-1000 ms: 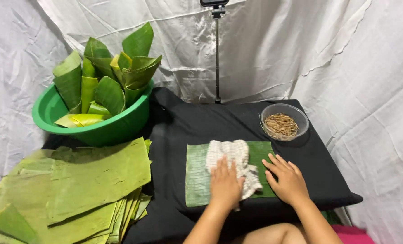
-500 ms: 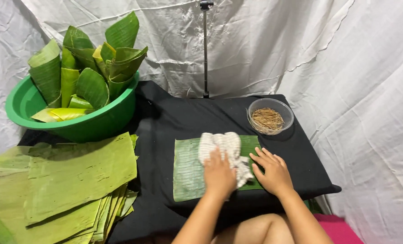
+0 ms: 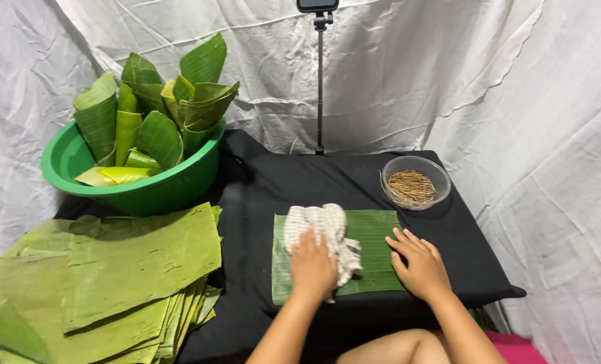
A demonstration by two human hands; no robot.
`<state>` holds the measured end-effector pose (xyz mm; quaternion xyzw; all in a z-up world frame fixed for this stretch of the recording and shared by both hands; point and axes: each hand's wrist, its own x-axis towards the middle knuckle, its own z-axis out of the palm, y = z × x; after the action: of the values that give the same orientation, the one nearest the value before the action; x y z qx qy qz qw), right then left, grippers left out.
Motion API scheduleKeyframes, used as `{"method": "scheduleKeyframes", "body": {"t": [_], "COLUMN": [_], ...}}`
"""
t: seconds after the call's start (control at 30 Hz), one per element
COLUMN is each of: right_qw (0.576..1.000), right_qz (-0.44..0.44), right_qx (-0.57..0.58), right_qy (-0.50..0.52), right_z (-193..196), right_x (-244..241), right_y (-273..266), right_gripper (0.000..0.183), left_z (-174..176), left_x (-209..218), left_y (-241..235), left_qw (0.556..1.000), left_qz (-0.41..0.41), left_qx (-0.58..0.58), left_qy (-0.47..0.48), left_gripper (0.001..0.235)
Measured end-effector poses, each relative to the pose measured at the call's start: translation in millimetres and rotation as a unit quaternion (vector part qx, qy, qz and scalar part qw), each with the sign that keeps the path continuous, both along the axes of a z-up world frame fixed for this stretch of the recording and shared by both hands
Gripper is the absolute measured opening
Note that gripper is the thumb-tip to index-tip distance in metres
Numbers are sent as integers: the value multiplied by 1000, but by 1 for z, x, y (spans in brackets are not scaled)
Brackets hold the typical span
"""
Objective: Preparing banana leaf cones by wiping the leaves, folding them into shape, and securing them with small wooden sticks.
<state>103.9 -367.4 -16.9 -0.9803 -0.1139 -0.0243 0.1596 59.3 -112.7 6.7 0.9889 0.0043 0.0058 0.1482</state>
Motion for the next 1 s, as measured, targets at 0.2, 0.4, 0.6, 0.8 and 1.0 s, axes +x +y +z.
{"method": "scheduleKeyframes", "body": {"t": [0.2, 0.4, 0.6, 0.8, 1.0], "right_qw": [1000, 999, 998, 997, 999], "right_qz": [-2, 17, 27, 30, 31], "right_qx": [-13, 29, 23, 30, 21], "right_qy": [-9, 9, -45, -63, -40], "right_z": [2, -4, -20, -26, -13], "right_x": [-1, 3, 10, 12, 6], "right_y": [3, -1, -6, -9, -5], "right_gripper": [40, 47, 39, 45, 47], "left_z": [-5, -61, -42, -62, -70], "left_x": [11, 72, 77, 70, 39], "left_y": [36, -40, -96, -60, 38], "left_qw": [998, 995, 994, 997, 995], "left_qz": [28, -13, -69, -53, 44], "left_qx": [48, 91, 75, 51, 58], "left_qy": [33, 24, 42, -5, -64], "left_gripper": [70, 73, 70, 71, 73]}}
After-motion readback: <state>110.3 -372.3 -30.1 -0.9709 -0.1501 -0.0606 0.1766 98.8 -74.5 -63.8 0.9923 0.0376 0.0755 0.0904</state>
